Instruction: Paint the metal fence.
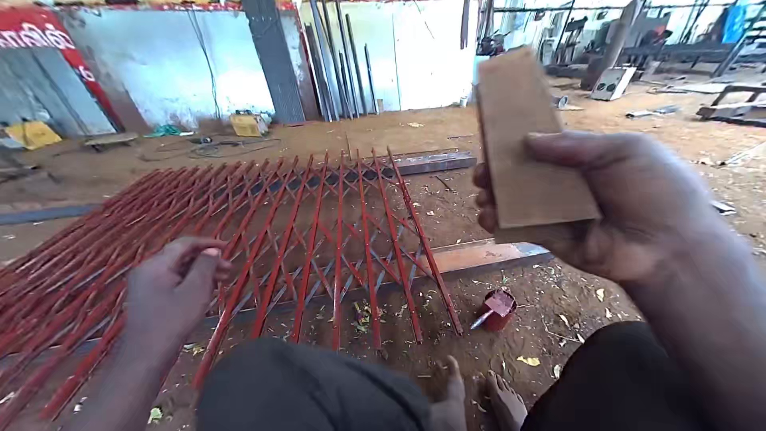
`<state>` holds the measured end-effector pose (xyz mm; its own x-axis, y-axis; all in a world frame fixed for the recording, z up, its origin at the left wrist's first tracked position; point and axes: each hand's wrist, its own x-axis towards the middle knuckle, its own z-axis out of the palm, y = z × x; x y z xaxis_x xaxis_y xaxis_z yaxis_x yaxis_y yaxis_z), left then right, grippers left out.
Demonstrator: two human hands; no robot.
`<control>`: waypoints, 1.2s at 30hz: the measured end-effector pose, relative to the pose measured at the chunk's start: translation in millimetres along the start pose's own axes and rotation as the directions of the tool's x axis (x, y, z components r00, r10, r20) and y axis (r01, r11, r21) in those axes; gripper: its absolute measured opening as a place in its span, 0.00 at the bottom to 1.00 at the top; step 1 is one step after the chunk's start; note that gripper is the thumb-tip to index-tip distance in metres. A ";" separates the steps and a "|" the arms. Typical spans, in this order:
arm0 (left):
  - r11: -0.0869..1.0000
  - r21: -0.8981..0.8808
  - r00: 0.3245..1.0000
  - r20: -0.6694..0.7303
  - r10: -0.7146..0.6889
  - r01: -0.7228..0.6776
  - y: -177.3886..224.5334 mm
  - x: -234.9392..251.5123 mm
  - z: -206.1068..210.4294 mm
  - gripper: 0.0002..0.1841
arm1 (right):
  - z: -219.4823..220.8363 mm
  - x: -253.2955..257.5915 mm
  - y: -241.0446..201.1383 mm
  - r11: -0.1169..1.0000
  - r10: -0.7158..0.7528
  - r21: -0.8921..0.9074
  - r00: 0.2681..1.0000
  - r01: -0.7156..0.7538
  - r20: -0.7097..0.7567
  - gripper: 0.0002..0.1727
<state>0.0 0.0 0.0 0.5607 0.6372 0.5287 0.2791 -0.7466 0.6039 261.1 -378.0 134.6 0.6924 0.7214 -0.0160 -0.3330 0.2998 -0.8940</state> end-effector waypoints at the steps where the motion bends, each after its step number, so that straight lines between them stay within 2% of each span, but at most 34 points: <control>1: 0.999 -0.031 0.997 0.076 -0.008 0.010 19.1 2.5 23.9 0.15 | -1.8 12.4 9.6 0.998 0.057 0.001 0.998 -0.057 0.012 0.21; 3: 0.994 -0.087 0.941 0.337 -0.030 0.063 45.7 -5.0 88.6 0.13 | -18.4 33.4 31.9 0.984 0.176 0.000 0.983 -0.176 -0.045 0.21; 4: 0.990 -0.094 0.880 0.473 -0.046 0.103 50.5 -17.5 127.9 0.13 | -28.9 41.7 43.8 0.972 0.233 0.004 0.966 -0.234 -0.114 0.21; 6: 0.971 -0.107 0.717 0.693 -0.080 0.212 60.9 -54.0 210.8 0.13 | -44.3 58.8 62.7 0.939 0.341 0.064 0.899 -0.337 -0.276 0.20; 8: 0.928 -0.136 0.545 0.835 -0.080 0.345 71.9 -97.5 288.1 0.17 | -46.6 79.0 72.2 0.912 0.410 0.155 0.838 -0.380 -0.360 0.19; 10: 0.902 -0.153 0.446 0.894 -0.048 0.404 83.9 -136.4 347.8 0.20 | -45.2 93.0 81.7 0.912 0.410 0.167 0.834 -0.374 -0.369 0.19; 11: 0.916 -0.143 0.429 0.903 -0.035 0.375 90.3 -148.7 371.2 0.23 | -45.0 96.7 87.8 0.926 0.374 0.103 0.844 -0.363 -0.384 0.20; 13: 0.959 -0.086 0.452 0.891 -0.048 0.270 101.5 -164.0 407.4 0.28 | -49.9 96.1 103.5 0.936 0.309 -0.045 0.876 -0.349 -0.370 0.38; 14: 0.974 -0.042 0.472 0.879 -0.071 0.223 106.9 -167.1 420.7 0.28 | -52.6 94.1 111.2 0.923 0.315 -0.098 0.877 -0.372 -0.363 0.43; 15: 0.984 0.007 0.483 0.870 -0.094 0.178 111.3 -166.0 434.0 0.29 | -53.8 92.6 115.0 0.905 0.345 -0.115 0.864 -0.410 -0.366 0.43; 18: 0.995 0.061 0.518 0.850 -0.094 0.081 112.4 -172.5 477.8 0.27 | -61.5 83.6 118.3 0.853 0.453 -0.101 0.822 -0.512 -0.346 0.35; 21: 0.994 0.098 0.487 0.867 -0.106 0.041 116.0 -166.3 517.9 0.25 | -72.7 86.0 123.0 0.847 0.462 -0.071 0.796 -0.527 -0.390 0.32; 22: 0.995 0.098 0.483 0.871 -0.090 0.008 116.7 -168.2 529.8 0.23 | -76.6 89.2 125.2 0.848 0.465 -0.053 0.790 -0.527 -0.400 0.26; 23: 0.995 0.093 0.479 0.875 -0.067 -0.030 117.9 -169.2 538.7 0.21 | -77.4 92.7 124.6 0.848 0.470 -0.037 0.783 -0.529 -0.407 0.16; 24: 0.994 0.085 0.470 0.882 -0.044 -0.065 119.4 -168.8 542.6 0.21 | -75.4 95.8 121.7 0.848 0.475 -0.027 0.780 -0.530 -0.407 0.11; 27: 0.988 0.042 0.396 0.918 0.020 -0.149 122.1 -164.7 540.1 0.28 | -72.7 96.0 114.0 0.858 0.465 -0.015 0.790 -0.513 -0.400 0.11; 29: 0.995 -0.025 0.365 0.929 0.061 -0.101 121.6 -156.8 533.3 0.29 | -73.6 92.2 110.4 0.862 0.441 -0.059 0.802 -0.504 -0.403 0.11; 30: 0.997 -0.069 0.369 0.927 0.070 -0.015 120.8 -151.2 526.2 0.28 | -74.1 90.6 108.7 0.859 0.433 -0.086 0.806 -0.504 -0.403 0.11; 32: 0.945 -0.179 0.417 0.908 0.051 0.273 114.8 -140.4 505.3 0.27 | -74.2 86.7 101.1 0.854 0.432 -0.104 0.807 -0.509 -0.403 0.11; 34: 0.747 -0.283 0.440 0.898 -0.014 0.602 99.9 -130.7 473.5 0.26 | -81.1 81.1 85.9 0.863 0.430 -0.105 0.828 -0.493 -0.360 0.15; 36: 0.515 -0.361 0.456 0.887 -0.068 0.778 71.0 -120.1 438.0 0.24 | -93.2 80.1 66.0 0.888 0.345 -0.214 0.897 -0.408 -0.277 0.18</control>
<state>293.9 -213.2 -281.8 0.9286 0.1717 -0.3288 0.2987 0.1798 0.9373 354.3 -358.6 32.7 0.6835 0.5773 -0.4467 -0.4406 -0.1616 -0.8830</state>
